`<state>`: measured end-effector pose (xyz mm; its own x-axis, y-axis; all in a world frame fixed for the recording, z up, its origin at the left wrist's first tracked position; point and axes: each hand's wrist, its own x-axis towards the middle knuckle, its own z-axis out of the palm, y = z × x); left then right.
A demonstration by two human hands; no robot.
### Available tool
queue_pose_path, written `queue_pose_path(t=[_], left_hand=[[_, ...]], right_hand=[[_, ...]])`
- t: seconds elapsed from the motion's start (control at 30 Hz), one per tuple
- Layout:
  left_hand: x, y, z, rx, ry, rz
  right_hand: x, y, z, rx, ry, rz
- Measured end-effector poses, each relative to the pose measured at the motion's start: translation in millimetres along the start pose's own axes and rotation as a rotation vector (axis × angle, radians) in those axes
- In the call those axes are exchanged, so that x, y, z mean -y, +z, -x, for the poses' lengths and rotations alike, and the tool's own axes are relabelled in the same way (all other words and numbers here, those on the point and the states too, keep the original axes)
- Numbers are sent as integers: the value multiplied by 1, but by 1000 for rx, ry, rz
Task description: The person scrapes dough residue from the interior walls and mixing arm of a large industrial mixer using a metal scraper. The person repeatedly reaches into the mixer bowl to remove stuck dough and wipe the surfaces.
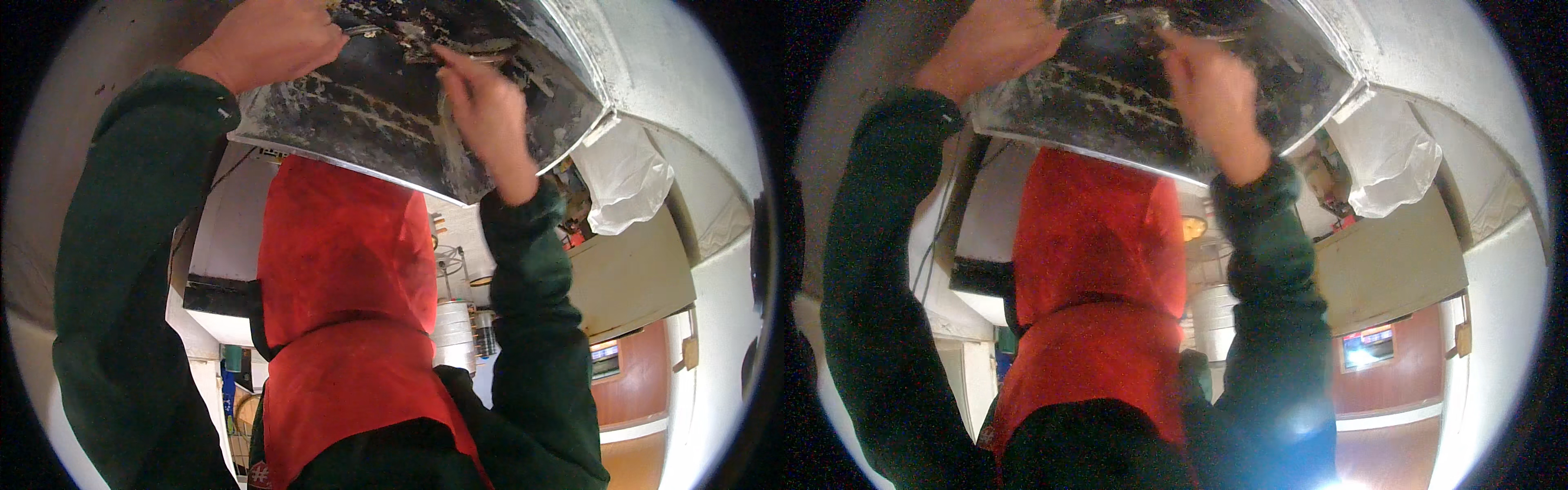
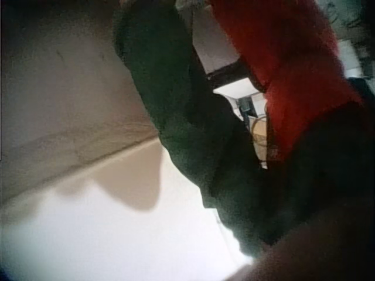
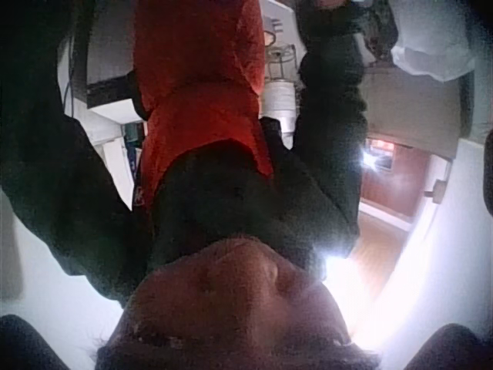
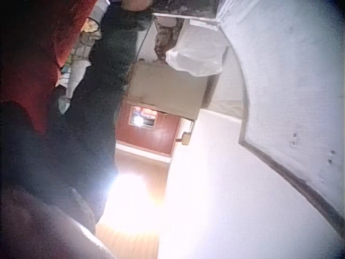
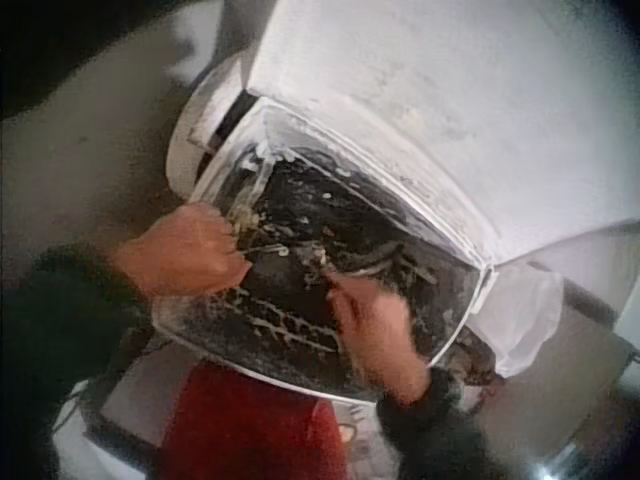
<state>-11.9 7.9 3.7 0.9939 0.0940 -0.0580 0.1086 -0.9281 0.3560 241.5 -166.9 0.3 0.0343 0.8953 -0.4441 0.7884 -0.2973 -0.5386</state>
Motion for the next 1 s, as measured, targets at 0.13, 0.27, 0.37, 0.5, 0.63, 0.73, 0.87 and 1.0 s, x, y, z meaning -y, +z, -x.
queue_pose_path(t=[0.13, 0.27, 0.37, 0.5, 0.63, 0.73, 0.87, 1.0], left_hand=[[0, 4, 1, -31, -28, 39], [0, 9, 5, 2, -20, -24], [1, 12, 7, -26, -18, -20], [1, 14, 4, 44, -64, -42], [2, 15, 1, -36, -2, -26], [2, 12, 5, 5, -15, -49], [-2, 11, 7, -11, -47, -43], [-3, 9, 4, -14, -79, -44]], right_hand=[[-48, -3, -63, 267, -210, 515], [-89, 14, -120, 433, -546, 576], [-102, 23, -136, 460, -686, 531], [-86, 38, -117, 454, -522, 759], [-60, 44, -96, 418, -269, 632], [-58, 34, -99, 442, -231, 575], [-82, 33, -118, 649, -331, 526], [-112, 55, -137, 617, -324, 328]])
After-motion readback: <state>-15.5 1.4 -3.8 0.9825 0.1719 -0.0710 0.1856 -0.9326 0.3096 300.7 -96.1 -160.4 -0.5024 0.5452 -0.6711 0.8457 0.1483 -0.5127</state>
